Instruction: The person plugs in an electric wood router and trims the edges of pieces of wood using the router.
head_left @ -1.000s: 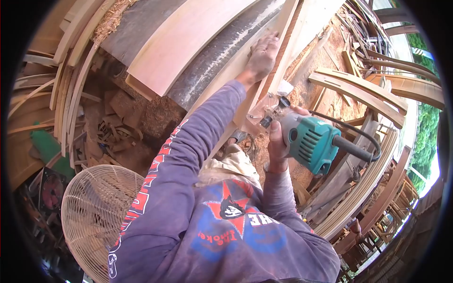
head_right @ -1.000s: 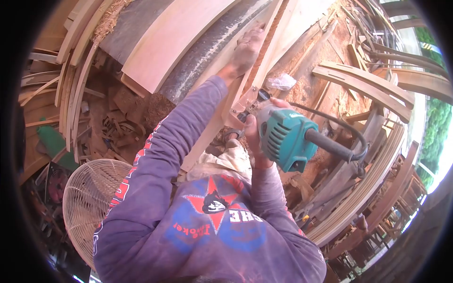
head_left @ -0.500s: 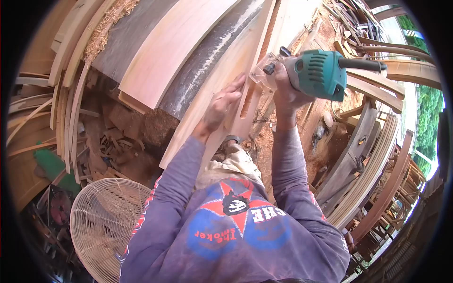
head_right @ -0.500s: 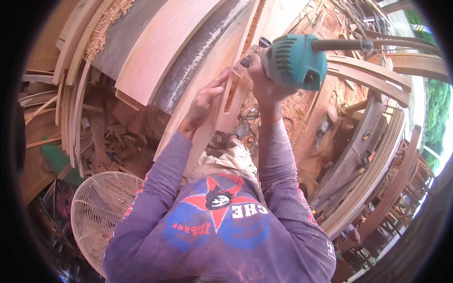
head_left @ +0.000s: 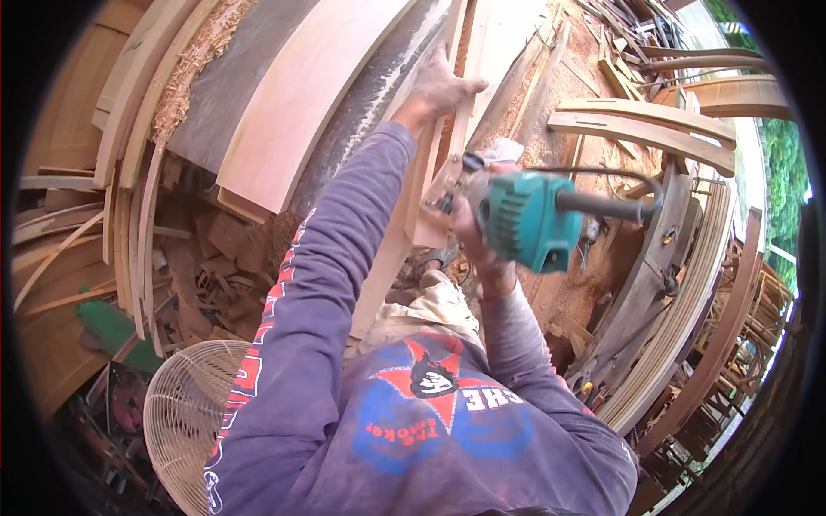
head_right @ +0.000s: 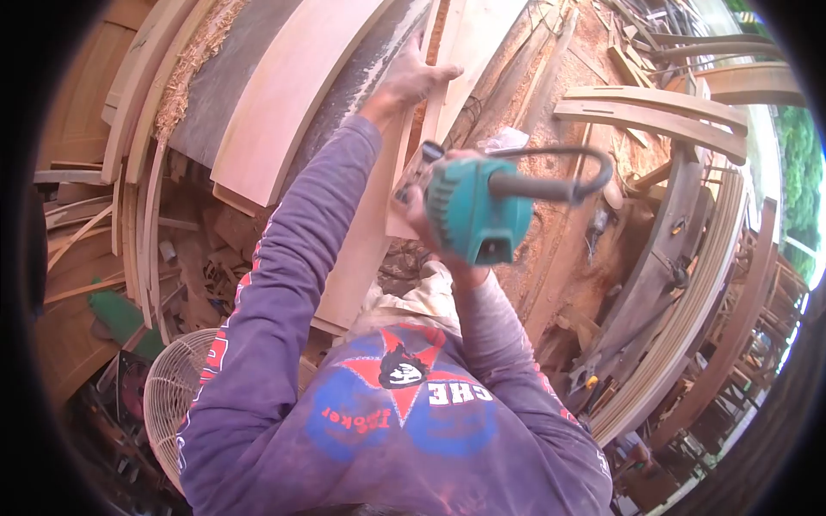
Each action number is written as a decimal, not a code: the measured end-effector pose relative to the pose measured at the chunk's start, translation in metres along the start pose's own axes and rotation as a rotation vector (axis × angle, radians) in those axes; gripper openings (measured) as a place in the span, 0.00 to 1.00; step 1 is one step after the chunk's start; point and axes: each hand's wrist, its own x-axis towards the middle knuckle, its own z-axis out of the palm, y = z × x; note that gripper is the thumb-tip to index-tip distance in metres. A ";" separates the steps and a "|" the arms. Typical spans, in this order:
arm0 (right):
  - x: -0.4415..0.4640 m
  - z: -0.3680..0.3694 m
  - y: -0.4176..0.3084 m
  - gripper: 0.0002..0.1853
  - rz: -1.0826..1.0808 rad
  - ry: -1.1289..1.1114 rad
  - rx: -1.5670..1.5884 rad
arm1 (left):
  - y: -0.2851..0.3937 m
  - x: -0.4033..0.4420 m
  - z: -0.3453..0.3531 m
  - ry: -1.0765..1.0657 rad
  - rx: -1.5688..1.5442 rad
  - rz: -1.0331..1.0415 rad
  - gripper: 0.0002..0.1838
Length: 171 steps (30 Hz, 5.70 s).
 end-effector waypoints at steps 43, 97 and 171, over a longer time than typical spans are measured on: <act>-0.053 -0.017 -0.041 0.43 0.205 0.012 0.185 | -0.011 0.000 0.012 0.118 0.093 0.062 0.59; 0.387 0.090 0.210 0.14 -0.018 0.377 0.348 | 0.010 -0.168 0.022 0.120 0.319 0.006 0.57; 0.358 0.103 0.147 0.26 0.012 0.092 0.414 | 0.015 -0.167 0.027 0.242 0.339 0.013 0.48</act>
